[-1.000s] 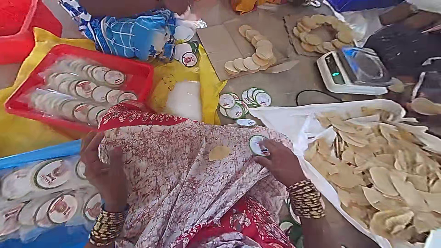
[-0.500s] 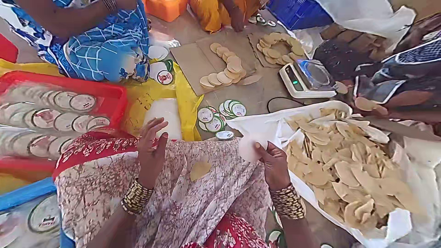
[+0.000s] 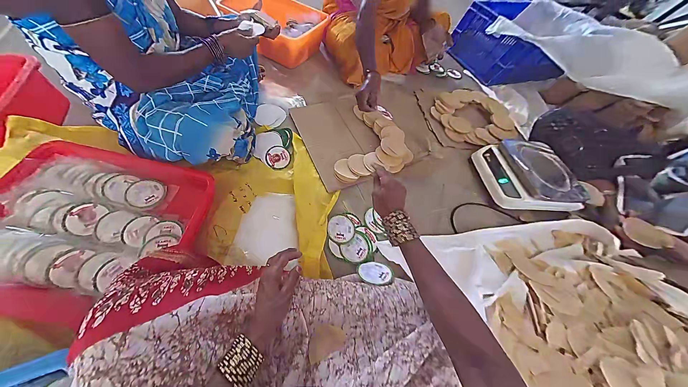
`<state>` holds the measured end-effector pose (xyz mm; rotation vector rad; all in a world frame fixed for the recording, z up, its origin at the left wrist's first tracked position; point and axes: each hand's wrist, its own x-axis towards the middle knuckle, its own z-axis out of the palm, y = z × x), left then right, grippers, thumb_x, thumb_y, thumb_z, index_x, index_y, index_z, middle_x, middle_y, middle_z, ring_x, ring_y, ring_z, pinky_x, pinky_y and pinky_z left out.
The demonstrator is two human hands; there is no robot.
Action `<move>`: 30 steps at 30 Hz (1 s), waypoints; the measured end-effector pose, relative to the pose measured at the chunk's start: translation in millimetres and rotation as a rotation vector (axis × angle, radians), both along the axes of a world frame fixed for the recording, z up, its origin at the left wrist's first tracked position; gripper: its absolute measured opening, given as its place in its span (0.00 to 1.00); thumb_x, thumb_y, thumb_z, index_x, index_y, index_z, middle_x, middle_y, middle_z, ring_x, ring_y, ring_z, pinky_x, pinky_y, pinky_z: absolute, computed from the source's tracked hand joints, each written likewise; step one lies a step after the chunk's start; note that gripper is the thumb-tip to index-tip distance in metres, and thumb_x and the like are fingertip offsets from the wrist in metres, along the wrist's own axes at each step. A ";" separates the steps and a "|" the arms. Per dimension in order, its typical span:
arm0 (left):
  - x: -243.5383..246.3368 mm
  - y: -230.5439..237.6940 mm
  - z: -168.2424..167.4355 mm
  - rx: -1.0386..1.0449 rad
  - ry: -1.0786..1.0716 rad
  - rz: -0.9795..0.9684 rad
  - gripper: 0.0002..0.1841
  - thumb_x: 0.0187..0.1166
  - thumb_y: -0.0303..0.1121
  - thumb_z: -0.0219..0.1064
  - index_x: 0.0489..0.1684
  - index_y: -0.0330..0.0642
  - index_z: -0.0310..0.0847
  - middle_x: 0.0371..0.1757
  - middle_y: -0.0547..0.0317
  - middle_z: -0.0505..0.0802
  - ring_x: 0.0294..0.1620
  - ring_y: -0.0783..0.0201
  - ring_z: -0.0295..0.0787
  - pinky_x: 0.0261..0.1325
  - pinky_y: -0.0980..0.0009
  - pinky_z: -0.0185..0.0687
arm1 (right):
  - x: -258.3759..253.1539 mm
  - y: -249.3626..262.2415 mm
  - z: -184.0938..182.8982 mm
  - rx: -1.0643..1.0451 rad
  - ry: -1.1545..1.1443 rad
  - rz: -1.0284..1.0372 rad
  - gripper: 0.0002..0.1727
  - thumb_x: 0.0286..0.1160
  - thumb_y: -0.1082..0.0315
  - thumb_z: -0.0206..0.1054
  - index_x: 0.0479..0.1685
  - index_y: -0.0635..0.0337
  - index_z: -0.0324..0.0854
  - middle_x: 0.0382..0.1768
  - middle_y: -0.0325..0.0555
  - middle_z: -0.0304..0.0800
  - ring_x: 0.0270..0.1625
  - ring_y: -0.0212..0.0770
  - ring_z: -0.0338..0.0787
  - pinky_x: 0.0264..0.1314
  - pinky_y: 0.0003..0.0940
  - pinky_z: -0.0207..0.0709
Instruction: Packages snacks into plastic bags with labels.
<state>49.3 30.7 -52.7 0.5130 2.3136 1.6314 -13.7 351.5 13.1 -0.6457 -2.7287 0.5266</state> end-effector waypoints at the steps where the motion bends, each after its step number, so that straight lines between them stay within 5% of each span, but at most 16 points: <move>1: 0.1 1.0 -0.1 -0.003 -0.020 0.002 0.17 0.80 0.34 0.61 0.61 0.40 0.88 0.67 0.52 0.90 0.71 0.56 0.83 0.70 0.58 0.80 | -20.1 4.4 -10.3 0.043 -0.016 0.064 0.23 0.85 0.77 0.54 0.77 0.62 0.79 0.69 0.62 0.87 0.70 0.65 0.87 0.72 0.65 0.76; 5: 0.4 1.4 0.6 0.008 -0.104 0.012 0.17 0.80 0.35 0.61 0.62 0.41 0.88 0.69 0.54 0.89 0.73 0.58 0.82 0.71 0.59 0.81 | -80.4 18.4 -55.9 0.141 -0.306 0.313 0.22 0.81 0.79 0.57 0.74 0.69 0.78 0.75 0.63 0.81 0.80 0.64 0.78 0.80 0.63 0.68; 10: 0.4 1.2 1.4 0.043 -0.133 0.034 0.17 0.80 0.35 0.62 0.61 0.41 0.88 0.70 0.53 0.89 0.73 0.59 0.82 0.68 0.63 0.83 | -100.0 5.8 -76.9 0.143 -0.533 0.285 0.26 0.83 0.57 0.66 0.71 0.68 0.80 0.74 0.65 0.81 0.82 0.65 0.73 0.80 0.65 0.62; 14: 1.7 2.0 5.7 0.053 -0.172 0.027 0.17 0.80 0.35 0.61 0.62 0.40 0.88 0.70 0.52 0.88 0.72 0.59 0.83 0.68 0.64 0.83 | -99.7 1.9 -74.6 0.106 -0.488 0.215 0.31 0.77 0.60 0.73 0.77 0.66 0.75 0.75 0.65 0.79 0.80 0.69 0.73 0.77 0.66 0.66; 18: 3.6 1.0 5.0 0.084 -0.168 0.029 0.17 0.79 0.34 0.62 0.61 0.39 0.88 0.70 0.51 0.88 0.75 0.57 0.81 0.73 0.61 0.80 | -122.3 12.1 -68.4 0.045 -0.605 0.198 0.48 0.65 0.58 0.82 0.87 0.64 0.64 0.82 0.71 0.67 0.81 0.74 0.69 0.69 0.70 0.74; 20: 3.4 1.1 3.3 0.097 -0.172 0.026 0.17 0.79 0.34 0.62 0.62 0.39 0.88 0.70 0.51 0.88 0.76 0.56 0.80 0.74 0.59 0.79 | -132.5 15.9 -71.4 0.063 -0.656 0.179 0.48 0.62 0.57 0.84 0.85 0.63 0.67 0.83 0.70 0.65 0.81 0.74 0.69 0.67 0.69 0.75; 30: 4.8 2.2 3.8 0.058 -0.169 0.014 0.17 0.80 0.35 0.62 0.63 0.42 0.88 0.71 0.53 0.87 0.77 0.56 0.79 0.73 0.59 0.80 | -100.6 -2.2 -78.3 0.097 -0.629 0.232 0.38 0.81 0.56 0.69 0.88 0.61 0.64 0.88 0.65 0.60 0.87 0.71 0.61 0.78 0.69 0.63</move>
